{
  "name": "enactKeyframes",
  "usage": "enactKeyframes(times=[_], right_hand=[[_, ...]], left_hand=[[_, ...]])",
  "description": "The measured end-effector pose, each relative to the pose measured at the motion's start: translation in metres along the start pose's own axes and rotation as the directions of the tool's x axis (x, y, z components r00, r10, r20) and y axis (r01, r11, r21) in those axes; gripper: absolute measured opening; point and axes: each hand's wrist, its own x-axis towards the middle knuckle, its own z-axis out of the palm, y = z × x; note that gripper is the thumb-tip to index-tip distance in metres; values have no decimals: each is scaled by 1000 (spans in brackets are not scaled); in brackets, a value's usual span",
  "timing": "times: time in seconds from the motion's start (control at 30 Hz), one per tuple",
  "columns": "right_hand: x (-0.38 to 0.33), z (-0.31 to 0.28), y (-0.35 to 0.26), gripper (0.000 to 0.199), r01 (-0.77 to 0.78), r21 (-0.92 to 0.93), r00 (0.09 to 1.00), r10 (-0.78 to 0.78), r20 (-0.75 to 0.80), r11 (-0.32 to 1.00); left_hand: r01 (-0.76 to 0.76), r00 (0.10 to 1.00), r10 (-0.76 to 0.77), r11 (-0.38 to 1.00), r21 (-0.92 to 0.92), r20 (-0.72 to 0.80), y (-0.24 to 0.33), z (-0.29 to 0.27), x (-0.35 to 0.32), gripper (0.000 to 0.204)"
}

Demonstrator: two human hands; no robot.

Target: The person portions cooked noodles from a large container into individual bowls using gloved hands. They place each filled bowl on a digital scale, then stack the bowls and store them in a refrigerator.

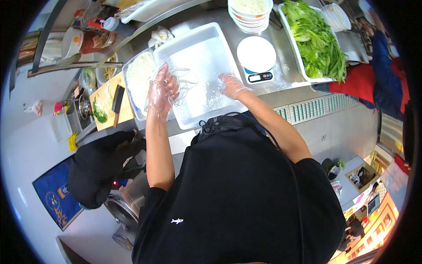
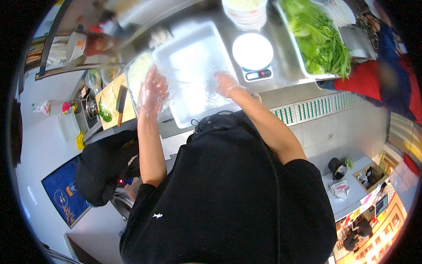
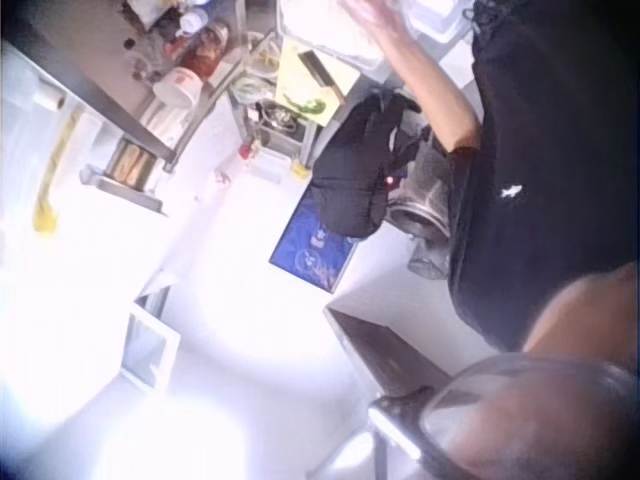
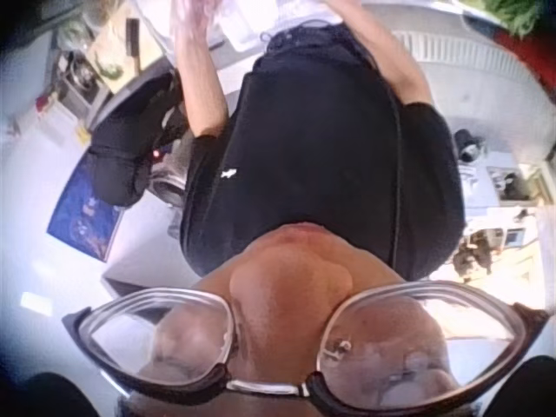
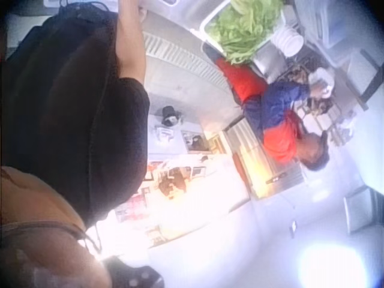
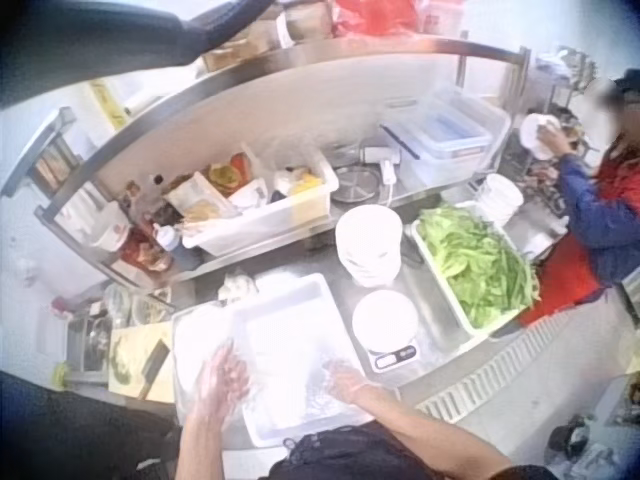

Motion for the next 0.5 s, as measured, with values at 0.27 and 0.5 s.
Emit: enactKeyframes(times=[0.27, 0.5], right_hand=[[48, 72, 9, 32, 118, -538, 981, -183, -69, 835], [43, 71, -2, 24, 186, -413, 979, -134, 152, 891]], left_hand=[[10, 986, 3, 997, 78, -168, 10, -9, -36, 32], [33, 968, -2, 992, 118, -253, 5, -26, -45, 36]])
